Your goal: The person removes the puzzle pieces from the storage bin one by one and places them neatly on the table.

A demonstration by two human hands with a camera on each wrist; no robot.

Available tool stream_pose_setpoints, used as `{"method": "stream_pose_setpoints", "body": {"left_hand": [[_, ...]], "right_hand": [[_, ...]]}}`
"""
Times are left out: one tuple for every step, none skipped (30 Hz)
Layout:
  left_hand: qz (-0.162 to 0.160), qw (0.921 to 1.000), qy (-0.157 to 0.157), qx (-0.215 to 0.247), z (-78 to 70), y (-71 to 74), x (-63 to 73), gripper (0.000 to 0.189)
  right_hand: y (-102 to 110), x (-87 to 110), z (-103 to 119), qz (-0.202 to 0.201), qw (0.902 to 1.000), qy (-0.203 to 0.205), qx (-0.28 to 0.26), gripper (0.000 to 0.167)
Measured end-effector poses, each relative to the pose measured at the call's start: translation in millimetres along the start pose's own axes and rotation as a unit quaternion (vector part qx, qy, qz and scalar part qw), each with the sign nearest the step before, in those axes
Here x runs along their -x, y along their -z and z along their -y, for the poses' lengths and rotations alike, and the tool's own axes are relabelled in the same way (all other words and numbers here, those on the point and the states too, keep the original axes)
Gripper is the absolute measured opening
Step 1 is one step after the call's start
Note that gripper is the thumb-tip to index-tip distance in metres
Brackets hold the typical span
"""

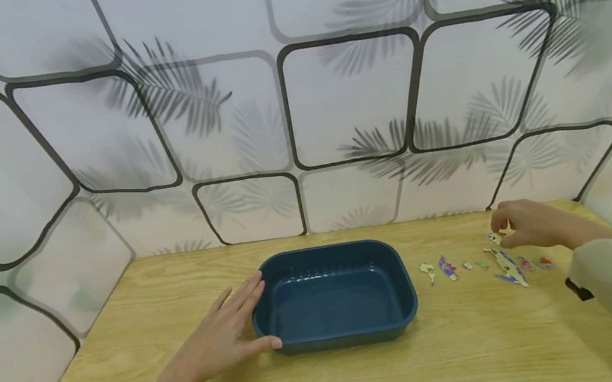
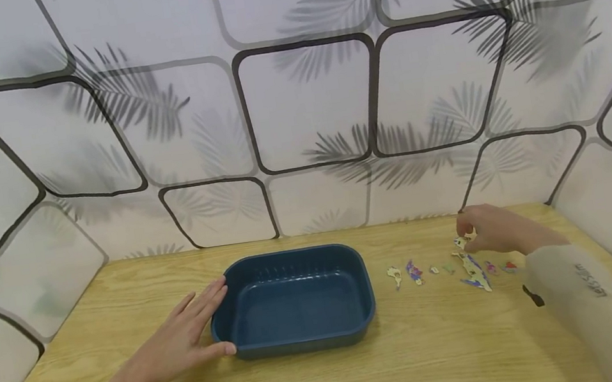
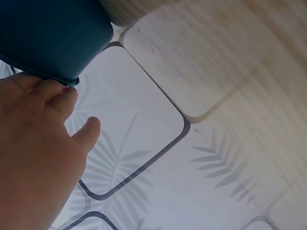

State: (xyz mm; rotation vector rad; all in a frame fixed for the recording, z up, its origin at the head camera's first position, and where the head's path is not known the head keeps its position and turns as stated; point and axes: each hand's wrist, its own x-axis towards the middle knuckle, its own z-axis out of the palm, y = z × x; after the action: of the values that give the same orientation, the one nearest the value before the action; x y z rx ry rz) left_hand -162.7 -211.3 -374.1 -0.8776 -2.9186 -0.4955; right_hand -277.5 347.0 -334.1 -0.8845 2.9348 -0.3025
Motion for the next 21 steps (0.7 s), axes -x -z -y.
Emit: {"method": "stream_pose_setpoints", "body": {"left_hand": [[0.002, 1.0000, 0.001, 0.002, -0.1, 0.1, -0.1, 0.101], [0.003, 1.0000, 0.001, 0.002, -0.2, 0.1, -0.1, 0.101], [0.004, 1.0000, 0.001, 0.003, -0.4, 0.2, -0.2, 0.101], [0.004, 1.0000, 0.001, 0.004, -0.5, 0.3, -0.1, 0.101], [0.004, 1.0000, 0.001, 0.005, -0.6, 0.3, -0.1, 0.101], [0.004, 1.0000, 0.001, 0.005, -0.7, 0.4, -0.1, 0.101], [0.004, 1.0000, 0.001, 0.006, -0.7, 0.6, 0.0, 0.101], [0.004, 1.0000, 0.001, 0.006, -0.7, 0.7, 0.0, 0.101], [0.004, 1.0000, 0.000, 0.006, -0.6, 0.9, 0.1, 0.101], [0.004, 1.0000, 0.001, 0.007, -0.5, 1.0, 0.3, 0.101], [0.004, 1.0000, 0.001, 0.007, -0.4, 1.1, 0.4, 0.101], [0.004, 1.0000, 0.000, 0.007, -0.2, 1.2, 0.5, 0.101], [0.004, 1.0000, 0.000, 0.007, -0.1, 1.2, 0.5, 0.101], [0.004, 1.0000, 0.000, 0.007, 0.0, 1.2, 0.6, 0.101], [0.004, 1.0000, 0.000, 0.007, 0.1, 1.2, 0.6, 0.101], [0.004, 1.0000, 0.001, 0.007, 0.2, 1.1, 0.7, 0.101], [0.004, 1.0000, 0.001, 0.008, 0.1, 1.1, 0.7, 0.101], [0.004, 1.0000, 0.002, 0.008, 0.1, 1.1, 0.8, 0.101], [0.005, 0.9999, 0.003, 0.009, 0.1, 1.1, 0.8, 0.101], [0.005, 0.9999, 0.004, 0.010, 0.1, 1.1, 0.8, 0.101], [0.006, 0.9999, 0.004, 0.012, 0.1, 1.1, 0.8, 0.101]], "right_hand": [[-0.8, 2.3, -1.8, 0.002, 1.0000, -0.006, -0.003, 0.016], [-1.8, 4.5, -3.7, 0.003, 0.9999, -0.010, -0.005, 0.015], [-2.7, 6.5, -5.8, 0.003, 0.9999, -0.011, -0.006, 0.015], [-3.7, 8.4, -7.8, 0.002, 0.9999, -0.012, -0.006, 0.014], [-4.6, 10.2, -9.9, 0.000, 0.9999, -0.011, -0.005, 0.014], [-5.4, 12.0, -12.1, -0.003, 0.9999, -0.010, -0.005, 0.014], [-6.1, 13.9, -14.0, -0.005, 0.9999, -0.011, -0.006, 0.014], [-6.7, 15.6, -15.8, -0.006, 0.9999, -0.014, -0.005, 0.014], [-7.4, 17.1, -17.7, -0.008, 0.9999, -0.014, -0.004, 0.014], [-7.9, 18.6, -19.4, -0.009, 0.9998, -0.016, -0.003, 0.015], [-8.2, 20.2, -20.9, -0.010, 0.9998, -0.017, -0.002, 0.015], [-8.5, 21.7, -22.7, -0.011, 0.9998, -0.017, -0.002, 0.015], [-8.7, 23.2, -24.3, -0.011, 0.9998, -0.018, -0.004, 0.015], [-8.9, 24.6, -26.0, -0.010, 0.9998, -0.020, -0.003, 0.015], [-8.9, 25.9, -27.6, -0.007, 0.9997, -0.023, -0.004, 0.015], [-9.0, 27.2, -29.5, -0.005, 0.9997, -0.026, -0.004, 0.016], [-9.3, 28.5, -31.5, -0.004, 0.9996, -0.027, -0.004, 0.016], [-9.6, 29.9, -33.4, -0.002, 0.9995, -0.032, -0.004, 0.016], [-9.9, 31.5, -35.5, 0.001, 0.9994, -0.036, -0.004, 0.017], [-10.4, 33.1, -37.7, 0.003, 0.9992, -0.040, -0.002, 0.018], [-11.0, 34.9, -39.8, 0.005, 0.9990, -0.045, -0.002, 0.018]]}}
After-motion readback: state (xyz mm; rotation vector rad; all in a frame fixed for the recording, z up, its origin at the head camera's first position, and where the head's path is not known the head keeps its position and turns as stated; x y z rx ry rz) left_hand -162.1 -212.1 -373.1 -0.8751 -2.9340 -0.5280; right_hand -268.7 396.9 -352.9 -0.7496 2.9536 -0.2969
